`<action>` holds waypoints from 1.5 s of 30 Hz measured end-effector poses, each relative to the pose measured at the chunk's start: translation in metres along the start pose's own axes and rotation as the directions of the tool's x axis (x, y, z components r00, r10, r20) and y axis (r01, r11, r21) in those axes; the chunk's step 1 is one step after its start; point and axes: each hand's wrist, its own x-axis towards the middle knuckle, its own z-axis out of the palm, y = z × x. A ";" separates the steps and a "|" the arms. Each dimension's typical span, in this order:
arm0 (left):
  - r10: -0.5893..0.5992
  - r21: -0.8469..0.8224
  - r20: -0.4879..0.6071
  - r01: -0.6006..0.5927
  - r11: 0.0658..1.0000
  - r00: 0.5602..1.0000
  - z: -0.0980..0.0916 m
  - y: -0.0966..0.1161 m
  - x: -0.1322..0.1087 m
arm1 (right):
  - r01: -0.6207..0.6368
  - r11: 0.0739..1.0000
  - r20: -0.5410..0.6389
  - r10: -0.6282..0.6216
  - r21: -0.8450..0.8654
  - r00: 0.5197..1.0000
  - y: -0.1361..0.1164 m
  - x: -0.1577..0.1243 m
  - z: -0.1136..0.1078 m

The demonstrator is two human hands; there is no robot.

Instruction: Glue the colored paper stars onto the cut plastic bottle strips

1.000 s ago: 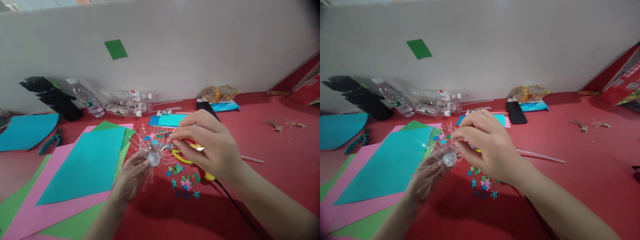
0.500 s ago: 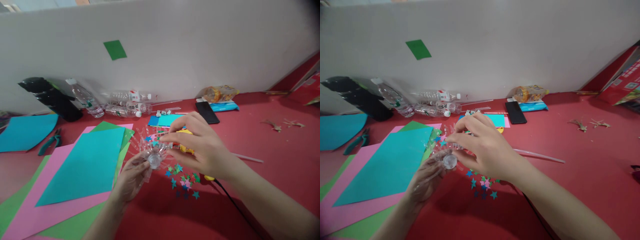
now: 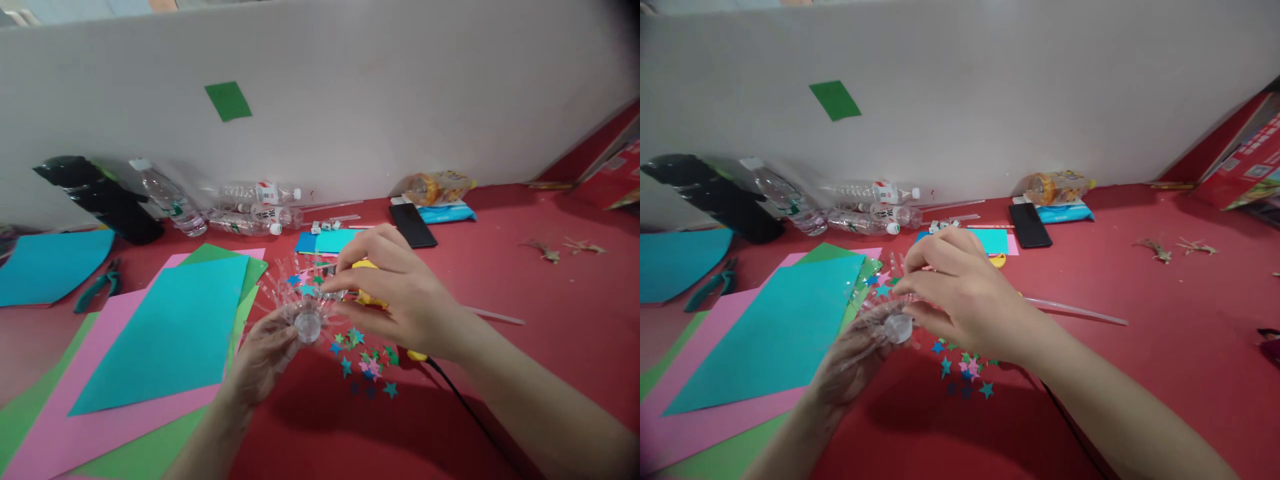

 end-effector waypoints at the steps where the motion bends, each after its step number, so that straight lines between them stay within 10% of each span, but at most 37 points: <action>1: 0.004 -0.004 0.004 -0.004 1.000 1.000 0.001 0.001 0.000 | 0.016 1.000 -0.012 -0.016 -0.005 1.000 0.000 0.000 0.000; 15: 0.030 -0.035 0.074 -0.027 0.999 0.997 -0.001 0.000 -0.001 | 0.114 0.992 -0.116 -0.119 -0.046 0.986 -0.015 -0.001 0.005; 36: 0.023 -0.051 -0.007 -0.023 0.998 1.000 -0.006 0.000 0.001 | -0.069 0.998 0.028 0.069 -0.013 0.997 -0.013 0.001 -0.002; 45: 0.004 -0.056 -0.116 -0.010 0.998 0.993 -0.001 0.004 0.004 | -0.170 0.973 -0.139 0.193 0.159 0.971 -0.013 0.005 -0.014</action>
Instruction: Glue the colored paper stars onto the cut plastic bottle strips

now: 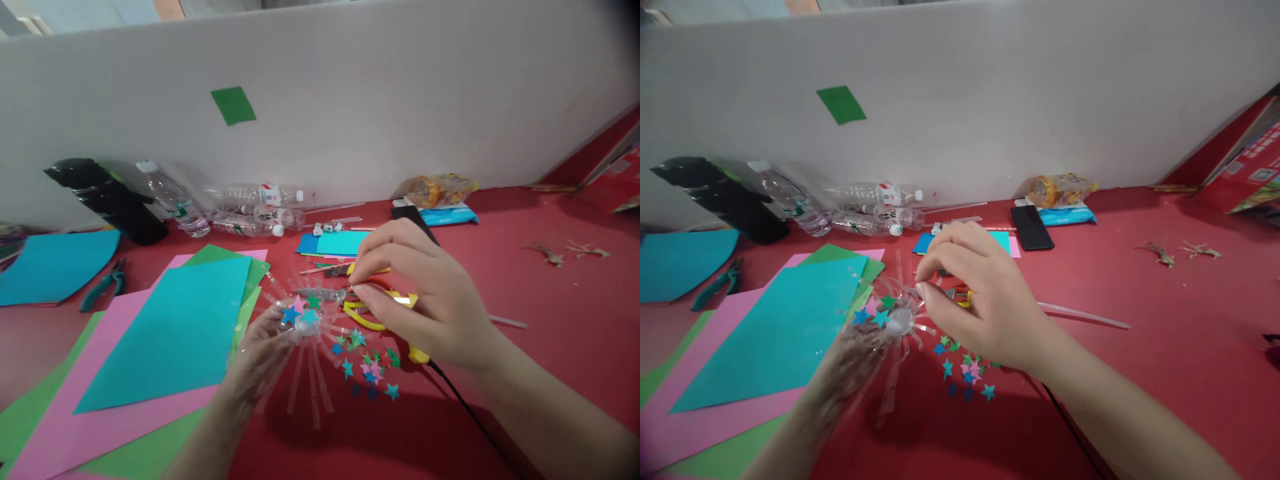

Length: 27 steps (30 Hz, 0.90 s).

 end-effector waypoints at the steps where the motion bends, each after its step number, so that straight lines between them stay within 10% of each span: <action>1: 0.005 -0.002 -0.013 -0.005 1.000 1.000 0.000 0.001 0.000 | -0.025 0.999 -0.001 0.025 0.024 1.000 0.000 0.001 0.000; 21: 0.136 0.046 -0.015 -0.135 0.990 0.991 0.001 0.001 0.000 | -0.024 1.000 0.109 0.022 0.013 0.994 0.000 -0.008 0.014; 27: 0.146 0.011 0.017 -0.147 0.989 0.989 -0.002 -0.001 0.001 | 0.165 0.986 0.121 -0.163 -0.011 0.979 0.001 -0.007 0.017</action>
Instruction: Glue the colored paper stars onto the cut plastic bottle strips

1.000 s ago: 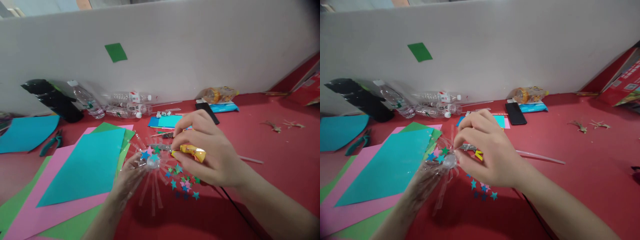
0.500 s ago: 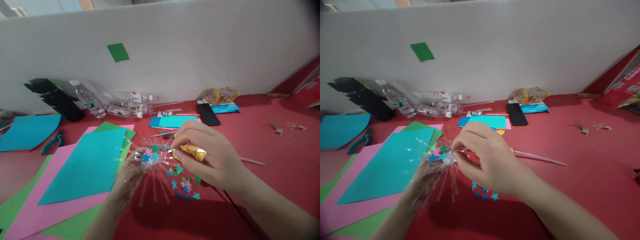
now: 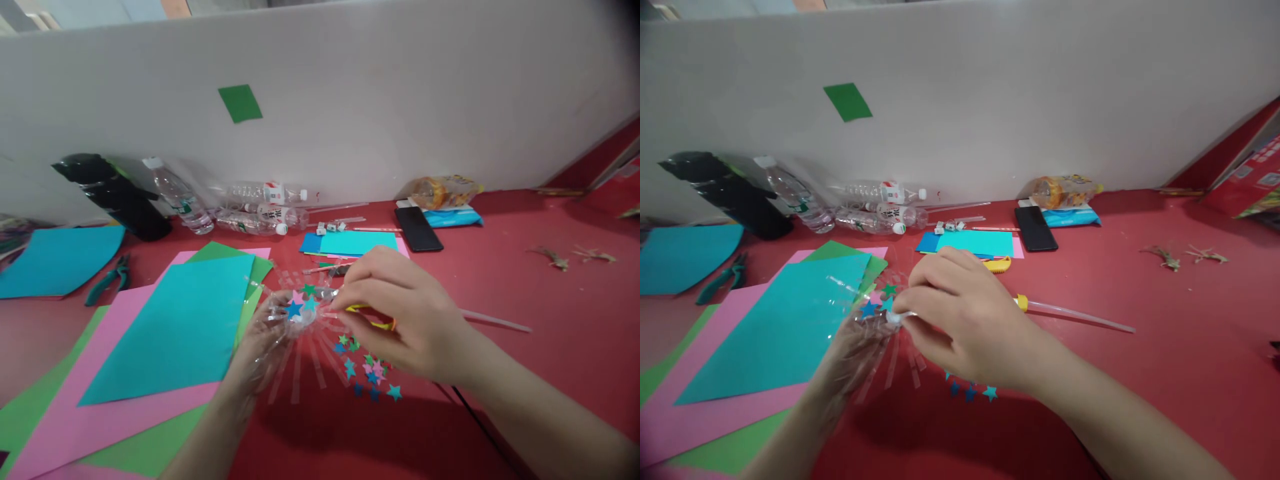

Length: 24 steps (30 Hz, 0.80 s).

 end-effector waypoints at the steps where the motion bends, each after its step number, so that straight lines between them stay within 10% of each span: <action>1: 0.000 0.004 -0.002 0.000 1.000 1.000 0.001 0.000 0.000 | 0.025 0.999 0.005 -0.025 -0.027 1.000 0.000 0.000 0.001; 24: -0.064 -0.016 0.038 0.064 0.998 0.997 -0.008 -0.011 -0.001 | 0.115 0.970 0.037 -0.110 -0.213 0.993 0.010 -0.001 0.000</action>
